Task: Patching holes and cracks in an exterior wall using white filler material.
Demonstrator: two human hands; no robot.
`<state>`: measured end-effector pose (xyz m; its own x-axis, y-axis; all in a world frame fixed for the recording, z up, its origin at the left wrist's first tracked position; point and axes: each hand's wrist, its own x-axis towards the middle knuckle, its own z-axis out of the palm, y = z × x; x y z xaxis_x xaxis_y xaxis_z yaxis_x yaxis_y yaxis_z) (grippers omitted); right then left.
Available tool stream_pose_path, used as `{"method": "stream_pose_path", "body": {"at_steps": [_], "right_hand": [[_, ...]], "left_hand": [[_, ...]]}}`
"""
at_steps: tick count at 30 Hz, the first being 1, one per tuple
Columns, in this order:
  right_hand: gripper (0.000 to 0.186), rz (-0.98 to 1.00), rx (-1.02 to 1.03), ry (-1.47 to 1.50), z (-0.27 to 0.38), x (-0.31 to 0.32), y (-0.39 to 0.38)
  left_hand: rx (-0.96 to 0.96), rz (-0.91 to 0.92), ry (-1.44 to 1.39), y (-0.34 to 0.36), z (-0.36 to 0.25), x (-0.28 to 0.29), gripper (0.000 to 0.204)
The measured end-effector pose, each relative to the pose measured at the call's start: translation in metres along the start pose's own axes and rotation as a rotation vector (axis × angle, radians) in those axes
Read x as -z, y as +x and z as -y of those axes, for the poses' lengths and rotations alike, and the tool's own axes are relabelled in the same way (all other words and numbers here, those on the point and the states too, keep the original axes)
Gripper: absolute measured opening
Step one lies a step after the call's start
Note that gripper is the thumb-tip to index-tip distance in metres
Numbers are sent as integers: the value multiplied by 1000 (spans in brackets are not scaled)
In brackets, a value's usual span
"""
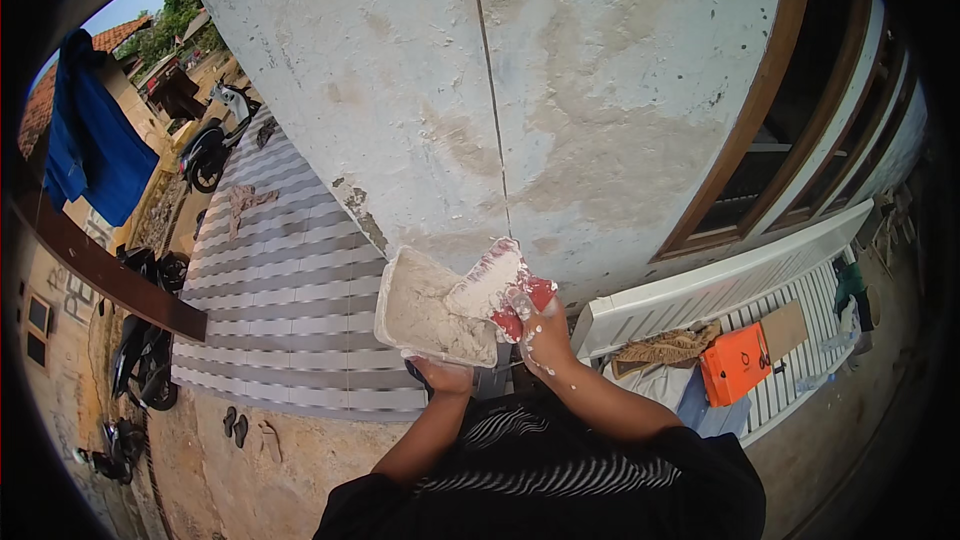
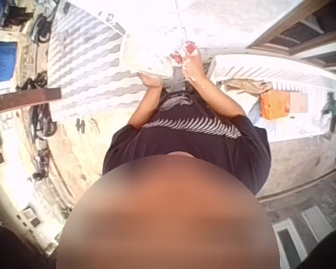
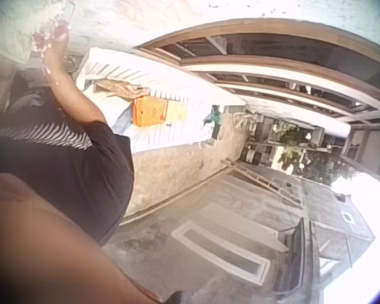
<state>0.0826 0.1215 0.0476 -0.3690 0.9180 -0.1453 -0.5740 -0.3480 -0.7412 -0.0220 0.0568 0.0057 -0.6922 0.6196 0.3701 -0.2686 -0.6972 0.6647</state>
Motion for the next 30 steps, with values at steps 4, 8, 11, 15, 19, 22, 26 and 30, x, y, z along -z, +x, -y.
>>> {"method": "stream_pose_path", "body": {"at_steps": [4,8,11,15,19,22,26,30], "right_hand": [[14,15,171,-242,26,15,4],[15,147,466,-714,37,28,2],[12,230,633,-1065,55,18,-10],[15,306,711,-1256,68,-1,-18],[15,256,634,-1116,59,12,-9],[16,232,593,-1071,47,21,-1],[19,271,481,-896,37,19,4],[21,196,256,-600,19,19,4]], "left_hand": [[12,3,-81,4,-13,3,81],[18,-70,-67,6,-25,-6,85],[56,73,-86,-1,-19,10,85],[95,92,-79,-6,-21,4,84],[86,47,-105,0,-26,-9,84],[66,46,-102,5,-31,-17,82],[69,26,-173,13,-32,-16,78],[108,48,-204,18,-35,-15,77]]}}
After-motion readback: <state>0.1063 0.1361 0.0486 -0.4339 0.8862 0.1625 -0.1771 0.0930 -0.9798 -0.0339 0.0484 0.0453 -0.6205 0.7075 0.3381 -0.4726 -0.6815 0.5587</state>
